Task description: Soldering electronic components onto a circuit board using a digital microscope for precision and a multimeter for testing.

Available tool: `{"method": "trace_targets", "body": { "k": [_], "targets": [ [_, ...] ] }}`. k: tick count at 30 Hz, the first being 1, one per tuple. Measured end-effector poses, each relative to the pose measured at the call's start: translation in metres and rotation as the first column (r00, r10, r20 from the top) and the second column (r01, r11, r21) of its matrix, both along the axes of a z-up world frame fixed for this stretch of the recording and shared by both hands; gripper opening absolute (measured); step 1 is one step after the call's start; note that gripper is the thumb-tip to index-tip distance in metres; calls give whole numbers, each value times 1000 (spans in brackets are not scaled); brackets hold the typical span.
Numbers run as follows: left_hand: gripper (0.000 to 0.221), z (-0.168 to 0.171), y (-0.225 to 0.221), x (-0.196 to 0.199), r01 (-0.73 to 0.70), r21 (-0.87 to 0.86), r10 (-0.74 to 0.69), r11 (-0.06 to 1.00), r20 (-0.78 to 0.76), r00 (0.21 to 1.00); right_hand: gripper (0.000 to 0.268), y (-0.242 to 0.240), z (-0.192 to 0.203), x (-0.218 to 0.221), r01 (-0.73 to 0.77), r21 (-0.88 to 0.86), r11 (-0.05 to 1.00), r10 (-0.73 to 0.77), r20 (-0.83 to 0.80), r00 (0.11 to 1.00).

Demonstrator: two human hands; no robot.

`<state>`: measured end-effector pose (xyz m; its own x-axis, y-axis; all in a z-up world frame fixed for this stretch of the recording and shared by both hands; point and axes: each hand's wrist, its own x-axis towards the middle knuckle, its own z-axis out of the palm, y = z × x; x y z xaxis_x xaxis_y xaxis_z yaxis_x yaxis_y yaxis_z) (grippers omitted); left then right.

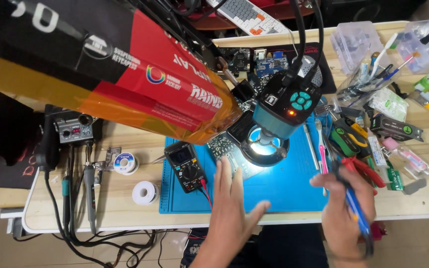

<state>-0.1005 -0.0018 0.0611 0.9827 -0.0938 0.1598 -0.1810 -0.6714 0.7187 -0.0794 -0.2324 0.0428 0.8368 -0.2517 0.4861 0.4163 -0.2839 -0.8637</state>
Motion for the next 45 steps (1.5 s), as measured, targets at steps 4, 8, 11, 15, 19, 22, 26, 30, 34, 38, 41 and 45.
{"method": "trace_targets", "body": {
  "k": [4, 8, 11, 15, 19, 22, 26, 30, 34, 38, 41, 45],
  "targets": [
    [65, 11, 7, -59, 60, -209, -74, 976, -64, 995, 17, 22, 12, -57, 215, -276, 937, -195, 98, 976],
    [60, 14, 13, -105, -264, -380, 1, 887, -569, 822, 51, 27, 11, -103, -79, -177, 981, -71, -706, 704],
    [66, 5, 20, -127, -236, -434, -42, 870, -542, 839, 53, 64, 10, -119, -203, -579, 790, 139, -154, 978],
    [49, 23, 35, -151, -346, -364, 42, 865, -633, 773, 29, 110, 37, -134, -196, -408, 892, 259, 105, 960],
    [50, 47, 48, -169, -440, -505, 107, 743, -559, 822, 35, 102, 1, -118, -337, -587, 736, 574, 275, 772],
    [50, 46, 56, -181, -410, -451, 136, 793, -525, 840, 46, 112, 12, -117, -406, -613, 678, 646, 233, 727],
    [37, 47, 85, -191, -449, -426, 301, 786, -370, 879, 45, 119, 24, -126, -451, -637, 625, 694, 190, 694],
    [33, 44, 141, -182, -484, -299, 475, 822, -106, 873, 34, 110, 7, -130, -453, -594, 665, 641, 141, 755],
    [35, 51, 213, -155, -614, 71, 600, 786, 157, 785, 45, 69, -78, -124, -543, -634, 550, 702, -1, 712],
    [44, 72, 259, -119, -705, 303, 686, 642, 184, 704, 42, 16, -197, -118, -493, -778, 390, 492, -276, 826],
    [37, 75, 282, -89, -712, 354, 701, 606, 185, 689, 52, -15, -253, -106, -464, -852, 243, 183, -430, 884],
    [31, 69, 307, -58, -703, 395, 656, 592, 270, 704, 53, -9, -242, -87, -422, -880, 215, -86, -448, 890]
  ]
}}
